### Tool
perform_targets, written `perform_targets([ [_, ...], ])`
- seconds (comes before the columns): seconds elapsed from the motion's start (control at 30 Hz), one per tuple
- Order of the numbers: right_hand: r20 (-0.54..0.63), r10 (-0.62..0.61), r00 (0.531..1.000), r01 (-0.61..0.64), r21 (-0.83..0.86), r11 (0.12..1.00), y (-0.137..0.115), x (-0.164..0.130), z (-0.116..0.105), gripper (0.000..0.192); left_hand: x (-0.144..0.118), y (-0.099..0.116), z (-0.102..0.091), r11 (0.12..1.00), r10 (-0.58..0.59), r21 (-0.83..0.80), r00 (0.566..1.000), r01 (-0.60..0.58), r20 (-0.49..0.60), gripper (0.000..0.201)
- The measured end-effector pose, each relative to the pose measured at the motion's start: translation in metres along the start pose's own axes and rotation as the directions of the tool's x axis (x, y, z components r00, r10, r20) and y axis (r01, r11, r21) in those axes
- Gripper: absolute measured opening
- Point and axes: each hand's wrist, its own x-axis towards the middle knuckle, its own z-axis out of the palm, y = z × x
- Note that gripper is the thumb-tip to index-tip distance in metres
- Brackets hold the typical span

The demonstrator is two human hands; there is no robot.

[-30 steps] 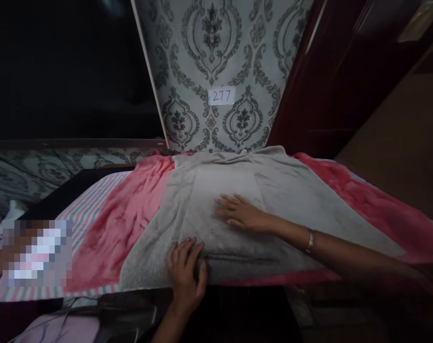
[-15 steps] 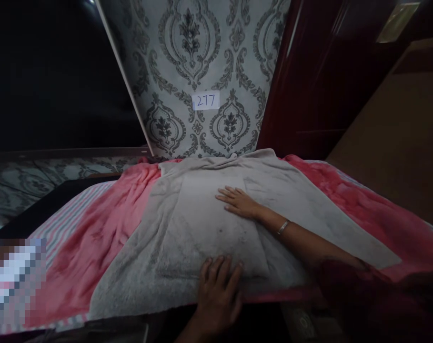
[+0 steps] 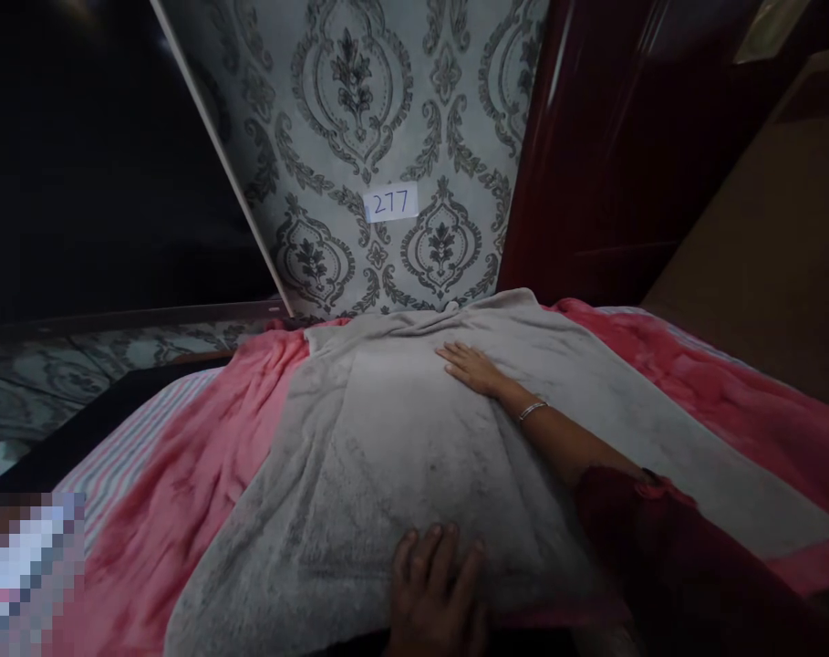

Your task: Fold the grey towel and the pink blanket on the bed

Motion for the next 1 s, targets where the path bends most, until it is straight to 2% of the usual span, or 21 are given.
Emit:
perform_targets([
  [0.13,0.017,0.070,0.997,-0.070,-0.010,0.997,-0.014,-0.004,-0.015,0.059,0.005,-0.001,-0.010,1.000,0.012,0.005,0.995,-0.012,0.103,0.043],
  [0.23,0.000,0.098,0.995,-0.098,-0.012,0.995,-0.030,-0.017,-0.033,0.059,0.011,0.001,-0.018,0.999,0.031,0.016,0.986,-0.034,0.163,0.048],
  [0.3,-0.030,0.033,0.999,-0.033,-0.002,0.999,-0.043,-0.037,-0.043,0.059,0.019,0.006,-0.025,1.000,0.004,0.022,0.975,-0.009,0.220,0.050],
  [0.4,-0.049,-0.148,0.988,0.149,0.013,0.989,-0.065,-0.084,-0.048,0.060,0.034,0.020,-0.035,0.999,-0.048,0.003,0.959,0.049,0.280,0.053],
  [0.47,-0.023,-0.261,0.965,0.261,0.018,0.965,-0.080,-0.121,-0.045,0.059,0.041,0.032,-0.036,0.999,-0.012,-0.042,0.952,0.026,0.305,0.053],
  [0.57,0.074,-0.377,0.923,0.374,0.050,0.926,-0.097,-0.164,-0.035,0.055,0.040,0.046,-0.025,0.994,0.084,-0.093,0.935,-0.055,0.344,0.052],
  [0.63,0.134,-0.419,0.898,0.411,0.079,0.908,-0.100,-0.176,-0.028,0.054,0.032,0.050,-0.013,0.992,0.126,-0.069,0.930,-0.109,0.346,0.050],
  [0.7,0.157,-0.415,0.896,0.407,0.083,0.910,-0.096,-0.174,-0.022,0.056,0.022,0.051,-0.001,0.987,0.159,-0.024,0.931,-0.160,0.327,0.049],
  [0.77,0.151,-0.363,0.919,0.360,0.051,0.932,-0.086,-0.160,-0.019,0.058,0.015,0.050,0.005,0.981,0.184,0.007,0.932,-0.196,0.312,0.048],
  [0.9,0.128,-0.189,0.974,0.193,-0.021,0.981,-0.064,-0.117,-0.017,0.058,0.011,0.046,0.008,0.969,0.215,0.050,0.925,-0.242,0.314,0.048],
  [1.0,0.106,-0.050,0.993,0.054,-0.033,0.998,-0.053,-0.087,-0.017,0.058,0.008,0.045,0.009,0.963,0.226,0.078,0.929,-0.259,0.293,0.046],
])
